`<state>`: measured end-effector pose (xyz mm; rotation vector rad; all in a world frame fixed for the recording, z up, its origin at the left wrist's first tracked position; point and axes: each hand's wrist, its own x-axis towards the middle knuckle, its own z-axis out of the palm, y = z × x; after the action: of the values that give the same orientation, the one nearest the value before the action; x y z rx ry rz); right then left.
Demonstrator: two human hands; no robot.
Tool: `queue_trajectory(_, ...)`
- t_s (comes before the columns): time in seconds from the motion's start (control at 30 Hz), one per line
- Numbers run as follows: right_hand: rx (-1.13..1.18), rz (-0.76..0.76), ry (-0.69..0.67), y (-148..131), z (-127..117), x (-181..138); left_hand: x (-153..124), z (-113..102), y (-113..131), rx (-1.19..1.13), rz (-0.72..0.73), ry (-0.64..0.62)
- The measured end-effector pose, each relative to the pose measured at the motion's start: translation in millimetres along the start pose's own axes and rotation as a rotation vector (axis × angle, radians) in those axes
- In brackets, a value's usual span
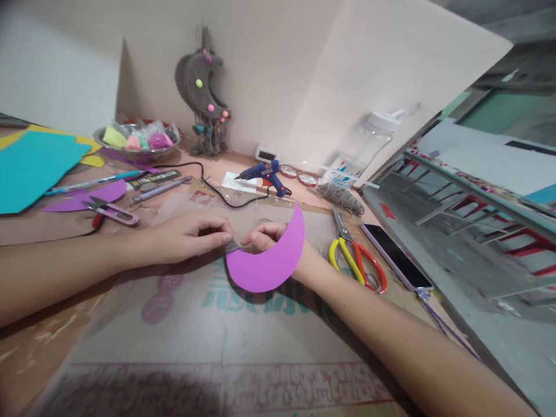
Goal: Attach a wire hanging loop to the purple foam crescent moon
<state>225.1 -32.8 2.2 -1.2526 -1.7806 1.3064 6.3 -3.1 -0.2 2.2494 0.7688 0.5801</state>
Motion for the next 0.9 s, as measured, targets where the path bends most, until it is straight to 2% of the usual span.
queue_trajectory(0.17,-0.026,0.051,-0.002,-7.8,-7.3,0.9,-0.1,-0.5,0.7,-0.011,-0.002,-0.009)
queue_trajectory(0.47,0.051,0.064,-0.085,5.1,-11.9,4.0,-1.1,-1.7,2.0,0.003,0.031,-0.021)
queue_trajectory(0.67,0.087,0.057,-0.017,8.0,-4.5,5.5,-2.1,-1.6,3.4,-0.005,0.042,-0.029)
queue_trajectory(0.9,0.029,0.040,0.062,10.9,-1.8,5.6,-2.4,-1.7,1.9,-0.009,0.051,-0.063)
